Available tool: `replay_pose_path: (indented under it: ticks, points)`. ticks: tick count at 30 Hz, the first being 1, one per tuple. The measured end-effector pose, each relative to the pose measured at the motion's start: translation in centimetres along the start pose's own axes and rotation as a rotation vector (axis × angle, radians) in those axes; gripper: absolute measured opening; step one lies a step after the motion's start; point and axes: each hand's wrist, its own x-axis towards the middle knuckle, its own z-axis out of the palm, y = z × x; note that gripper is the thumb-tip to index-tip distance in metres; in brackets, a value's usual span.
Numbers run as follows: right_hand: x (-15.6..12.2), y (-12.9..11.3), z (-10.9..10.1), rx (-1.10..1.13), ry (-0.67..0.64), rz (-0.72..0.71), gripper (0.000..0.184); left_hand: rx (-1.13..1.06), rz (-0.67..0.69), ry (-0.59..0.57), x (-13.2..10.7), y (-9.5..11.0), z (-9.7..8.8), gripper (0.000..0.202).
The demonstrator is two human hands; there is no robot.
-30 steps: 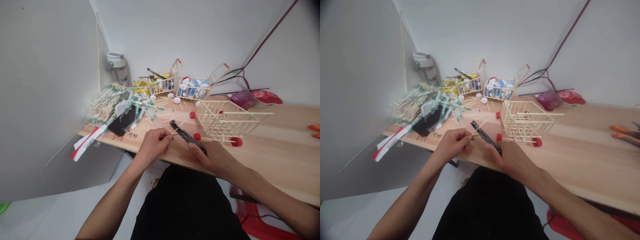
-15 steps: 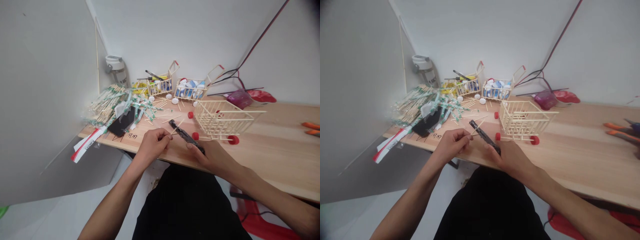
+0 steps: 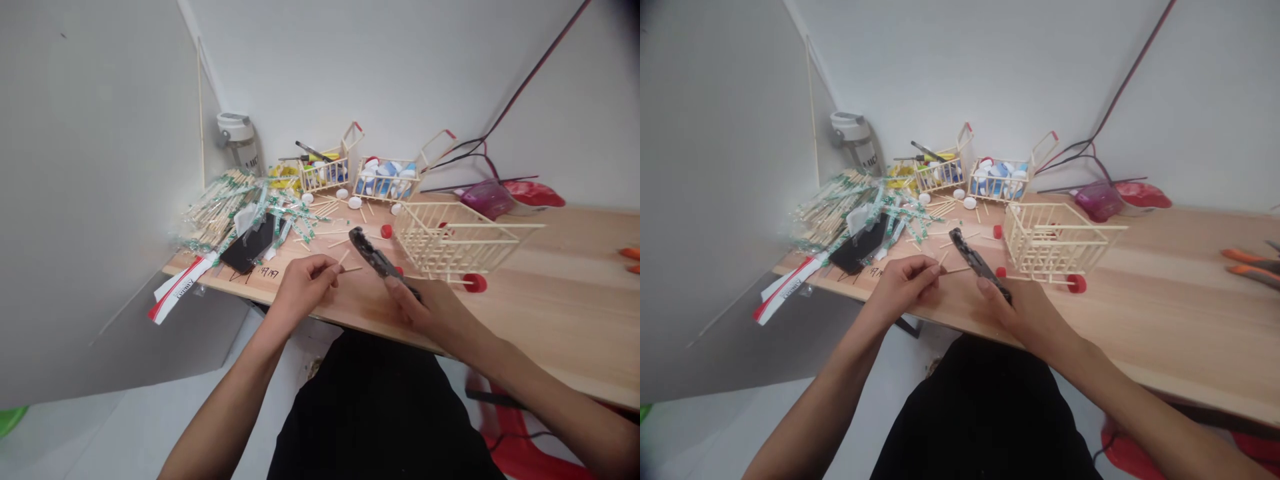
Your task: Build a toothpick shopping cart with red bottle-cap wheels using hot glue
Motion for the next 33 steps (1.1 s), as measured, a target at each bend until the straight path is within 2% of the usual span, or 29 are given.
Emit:
replay_pose_path:
  ticks: [4,7,13,19,24,27,29,31,33]
  points:
    - [-0.5,0.4,-0.4,0.134,-0.101,0.067,0.055,0.123,0.049,0.093,1.1,-0.6,-1.3,0.02]
    - [-0.8,0.7,-0.4,0.16,-0.106,0.061,0.056,0.297,0.085,0.102,1.9,-1.0,-1.5,0.013]
    - [-1.1,1.3,-0.2,0.216,-0.108,0.119,0.065,0.758,0.184,0.05,1.8,-1.3,-0.2,0.016]
    - [-1.1,1.6,-0.2,0.257,-0.108,0.138,0.063,0.938,0.115,-0.005,0.7,-0.4,0.7,0.019]
    - [-1.1,2.1,0.1,0.28,-0.111,0.147,0.058,1.059,0.168,0.054,0.1,-1.3,1.3,0.018]
    - [-1.0,2.2,0.0,0.292,-0.128,0.159,0.057,0.88,0.188,0.096,0.1,-1.6,0.9,0.013]
    - [-0.9,2.0,-0.2,0.301,-0.14,0.161,0.056,0.588,0.14,0.076,0.1,-1.3,0.5,0.01]
    - [-0.7,1.5,-0.4,0.313,-0.122,0.157,0.05,0.208,0.038,-0.019,-0.1,-0.8,0.2,0.007]
    - [-0.6,0.8,-0.5,0.344,-0.067,0.17,0.042,-0.136,-0.079,-0.136,-0.4,-0.2,0.3,0.014]
